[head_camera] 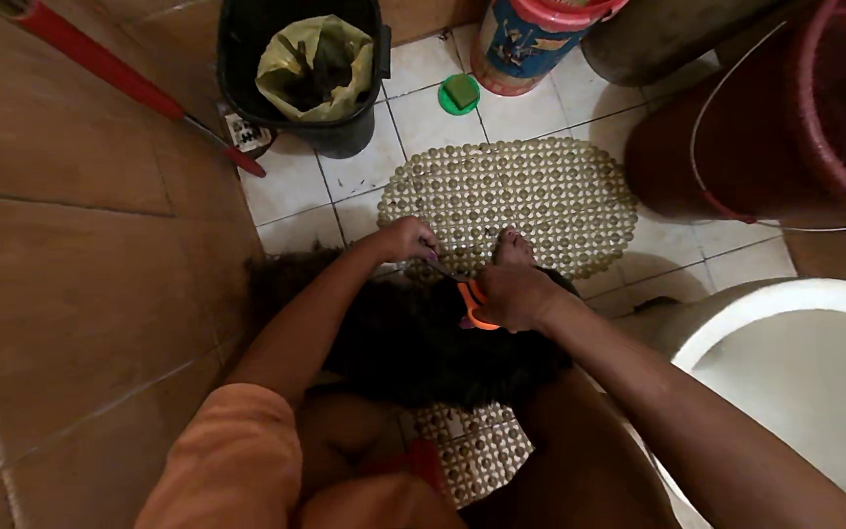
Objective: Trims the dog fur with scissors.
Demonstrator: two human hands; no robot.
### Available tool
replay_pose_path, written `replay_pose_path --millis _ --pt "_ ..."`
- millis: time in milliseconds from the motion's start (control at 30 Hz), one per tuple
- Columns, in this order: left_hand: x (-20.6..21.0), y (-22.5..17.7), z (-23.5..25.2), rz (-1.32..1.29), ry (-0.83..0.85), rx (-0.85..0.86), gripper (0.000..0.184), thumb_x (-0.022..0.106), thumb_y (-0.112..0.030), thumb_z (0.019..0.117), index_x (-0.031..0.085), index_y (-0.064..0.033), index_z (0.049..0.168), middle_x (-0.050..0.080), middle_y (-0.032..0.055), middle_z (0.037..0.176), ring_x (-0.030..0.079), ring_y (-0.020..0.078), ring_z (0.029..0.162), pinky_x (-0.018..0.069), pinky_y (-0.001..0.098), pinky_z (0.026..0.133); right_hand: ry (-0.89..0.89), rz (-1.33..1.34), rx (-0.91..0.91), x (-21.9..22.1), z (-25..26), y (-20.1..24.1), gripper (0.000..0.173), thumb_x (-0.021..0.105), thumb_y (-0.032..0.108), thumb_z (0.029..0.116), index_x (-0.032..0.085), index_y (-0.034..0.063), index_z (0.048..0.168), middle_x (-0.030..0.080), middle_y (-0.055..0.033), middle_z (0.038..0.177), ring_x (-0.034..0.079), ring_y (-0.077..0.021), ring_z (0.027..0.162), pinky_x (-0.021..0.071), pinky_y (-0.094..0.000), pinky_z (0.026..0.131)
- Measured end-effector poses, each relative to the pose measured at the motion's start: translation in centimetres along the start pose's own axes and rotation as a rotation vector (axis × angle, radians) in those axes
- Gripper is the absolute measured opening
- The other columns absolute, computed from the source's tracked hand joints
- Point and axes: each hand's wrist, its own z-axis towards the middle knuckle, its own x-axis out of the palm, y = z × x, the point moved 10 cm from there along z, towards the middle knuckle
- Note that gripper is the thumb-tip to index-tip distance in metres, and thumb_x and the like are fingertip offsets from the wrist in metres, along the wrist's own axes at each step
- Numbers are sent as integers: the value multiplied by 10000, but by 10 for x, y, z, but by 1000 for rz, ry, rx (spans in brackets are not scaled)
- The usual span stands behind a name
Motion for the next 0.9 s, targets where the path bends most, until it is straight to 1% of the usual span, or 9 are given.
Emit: replay_pose_path --millis 200,367,467,567,633,700,767,833,900 --pt "-147 -36 -61 -188 -639 154 131 648 -45 977 716 28 1062 710 90 1034 664 103 938 556 307 890 -217 396 14 -2 -12 -25 603 674 548 945 654 2 1201 688 -214 1048 689 -374 943 536 -613 857" --pt "-257 -16 -91 -32 -1071 -43 223 640 -131 1011 705 13 1169 705 165 1150 675 216 1040 530 406 965 -265 505 4 10 -8 -34 594 658 532 959 636 46 1300 705 -193 1078 701 -355 971 541 -600 884" --pt "-291 3 -77 92 -1104 -202 247 599 -128 1028 699 -12 1222 692 174 1239 654 281 1167 486 478 1053 -261 513 15 13 -11 -38 597 659 555 952 649 54 1277 706 -184 1066 697 -351 984 537 -594 892" --pt "-290 16 -47 274 -864 -405 322 522 -68 1022 679 -38 1301 624 222 1369 562 395 1321 415 622 1110 -264 534 20 13 -13 -43 599 651 554 949 644 63 1292 708 -174 1067 696 -339 991 540 -583 892" --pt "-284 18 -45 422 -810 -585 298 585 -201 1026 699 -17 1230 606 290 1345 531 491 1311 406 718 1037 -262 548 24 14 -14 -44 587 650 532 951 640 59 1299 704 -178 1078 690 -343 1013 531 -588 902" --pt "-285 12 -54 480 -872 -685 521 693 -403 968 663 22 1268 573 345 1358 472 544 1343 353 744 1062 -263 563 26 13 -16 -47 579 656 529 955 640 56 1289 697 -183 1089 680 -346 1031 524 -589 909" --pt "-284 1 -63 519 -934 -654 669 627 -513 985 584 52 1342 593 359 1323 528 548 1297 371 728 1059 -265 581 16 15 -18 -49 584 655 535 954 640 58 1291 695 -185 1092 678 -344 1027 520 -593 907" --pt "-282 -17 -66 540 -1016 -498 531 553 -329 1042 506 28 1433 590 370 1315 543 556 1272 379 708 1060 -278 595 3 15 -18 -52 583 650 550 952 645 66 1278 696 -168 1063 683 -325 983 530 -580 881" --pt "-260 -40 -62 549 -1020 -303 605 603 -202 993 409 -16 1534 520 338 1422 468 534 1350 354 689 1100 -288 622 -2 16 -17 -56 567 638 550 956 650 73 1262 700 -145 1030 695 -293 924 551 -554 848"
